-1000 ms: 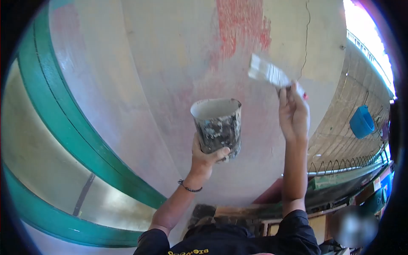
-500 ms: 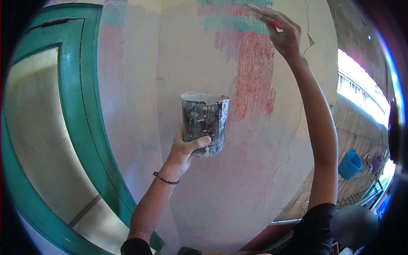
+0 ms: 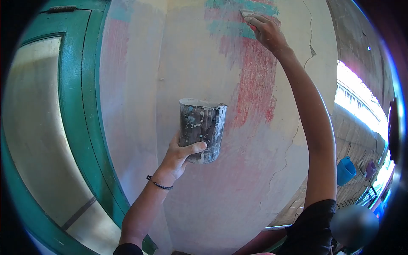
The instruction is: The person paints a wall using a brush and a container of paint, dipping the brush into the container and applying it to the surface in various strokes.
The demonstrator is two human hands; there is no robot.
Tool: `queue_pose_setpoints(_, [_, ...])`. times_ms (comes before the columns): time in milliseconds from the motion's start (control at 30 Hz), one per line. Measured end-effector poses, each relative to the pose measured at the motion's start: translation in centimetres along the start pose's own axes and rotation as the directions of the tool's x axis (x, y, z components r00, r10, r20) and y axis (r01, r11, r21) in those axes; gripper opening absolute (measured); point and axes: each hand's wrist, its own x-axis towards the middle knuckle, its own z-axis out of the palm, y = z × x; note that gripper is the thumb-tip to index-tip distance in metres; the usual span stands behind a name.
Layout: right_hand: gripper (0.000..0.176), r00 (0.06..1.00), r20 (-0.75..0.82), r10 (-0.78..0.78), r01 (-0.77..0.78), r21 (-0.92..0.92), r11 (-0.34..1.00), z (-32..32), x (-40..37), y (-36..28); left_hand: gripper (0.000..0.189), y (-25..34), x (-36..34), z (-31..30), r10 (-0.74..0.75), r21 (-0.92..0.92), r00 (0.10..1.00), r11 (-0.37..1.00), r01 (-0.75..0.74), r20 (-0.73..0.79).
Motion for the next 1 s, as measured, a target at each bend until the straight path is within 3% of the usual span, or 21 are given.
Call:
queue_pose_setpoints(600, [0.031,0.992,0.089,-0.085,0.081,0.053,0.995,-3.5,-7.5,-7.1,0.076,-1.0,-1.1,0.0,-0.072,-0.053,0.995,0.996,0.068,-0.067])
queue_pose_setpoints(767, [0.023,0.960,0.249,-0.129,0.088,0.171,0.981,-7.8,-8.1,-11.3,0.079,-1.4,-1.3,0.2,-0.075,-0.059,0.997,0.996,0.073,-0.032])
queue_pose_setpoints(800, [0.022,0.957,0.279,-0.081,0.010,0.245,0.969,-9.0,-7.5,-12.0,0.080,-1.5,-1.3,0.1,-0.064,-0.052,0.998,0.997,0.063,-0.025])
queue_pose_setpoints(900, [0.017,0.918,0.396,0.034,-0.195,0.374,0.907,-11.6,-5.6,-12.3,0.083,-2.4,-1.9,-0.3,0.123,0.270,0.991,0.957,-0.105,-0.052])
queue_pose_setpoints(1000, [0.014,0.839,0.520,0.160,-0.394,0.379,0.838,-12.0,-3.9,-10.2,0.086,-2.6,-2.2,0.1,0.050,0.182,0.999,0.982,-0.048,-0.011])
